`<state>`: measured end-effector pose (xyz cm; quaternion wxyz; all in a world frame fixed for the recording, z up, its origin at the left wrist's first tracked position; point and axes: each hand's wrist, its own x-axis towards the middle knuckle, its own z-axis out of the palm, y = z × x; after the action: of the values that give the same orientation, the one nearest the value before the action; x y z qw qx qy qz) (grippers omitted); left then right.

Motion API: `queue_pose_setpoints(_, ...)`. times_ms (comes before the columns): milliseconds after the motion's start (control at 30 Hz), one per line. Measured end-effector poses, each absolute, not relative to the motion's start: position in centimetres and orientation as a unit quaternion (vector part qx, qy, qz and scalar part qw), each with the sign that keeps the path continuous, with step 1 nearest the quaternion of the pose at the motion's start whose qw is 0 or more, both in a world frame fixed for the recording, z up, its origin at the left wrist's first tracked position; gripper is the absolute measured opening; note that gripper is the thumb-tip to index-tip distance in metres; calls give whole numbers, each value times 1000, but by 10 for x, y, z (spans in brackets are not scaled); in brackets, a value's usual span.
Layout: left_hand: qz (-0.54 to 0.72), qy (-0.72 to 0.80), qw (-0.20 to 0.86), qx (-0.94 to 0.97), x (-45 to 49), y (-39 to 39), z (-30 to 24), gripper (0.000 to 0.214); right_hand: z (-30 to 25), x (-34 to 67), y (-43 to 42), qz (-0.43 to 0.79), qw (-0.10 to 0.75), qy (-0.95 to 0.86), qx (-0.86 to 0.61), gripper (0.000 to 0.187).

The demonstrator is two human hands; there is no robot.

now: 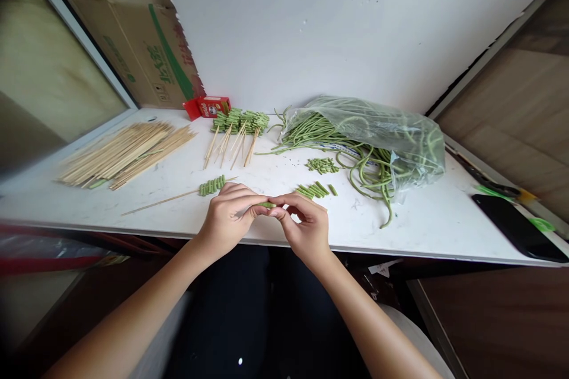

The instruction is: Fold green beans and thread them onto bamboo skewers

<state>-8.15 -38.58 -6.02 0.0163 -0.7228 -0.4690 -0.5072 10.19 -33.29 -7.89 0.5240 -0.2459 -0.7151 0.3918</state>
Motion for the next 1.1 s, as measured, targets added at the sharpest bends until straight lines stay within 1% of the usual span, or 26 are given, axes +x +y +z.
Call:
queue_pose_setpoints(200, -498, -461, 29, -734, -75, -388, -61, 6, -85, 100, -335, 448, 529, -683, -232, 8)
queue_pose_setpoints(400, -518, -465, 29, -718, -67, -390, -67, 26, -89, 99, -336, 495, 514, -658, -239, 18)
queue_pose_setpoints(500, -502, -471, 34, -725, -69, -390, -66, 31, -88, 99, -334, 533, 489, -648, -239, 22)
queue_pose_setpoints(667, -486, -465, 19, -740, -76, -390, -63, 30, -82, 99, -332, 642, 427, -598, -219, 29)
queue_pose_setpoints(800, -494, -443, -5, -749, -80, -387, -66, 31, -78, 97, -332, 701, 398, -554, -209, 33)
queue_pose_setpoints(967, -500, -433, -51, -749, -84, -385, -67, 27, -79, 98, -331, 743, 363, -530, -188, 28)
queue_pose_setpoints(1100, -491, -441, -72, -748, -86, -386, -65, 24, -78, 98, -329, 748, 348, -533, -189, 25)
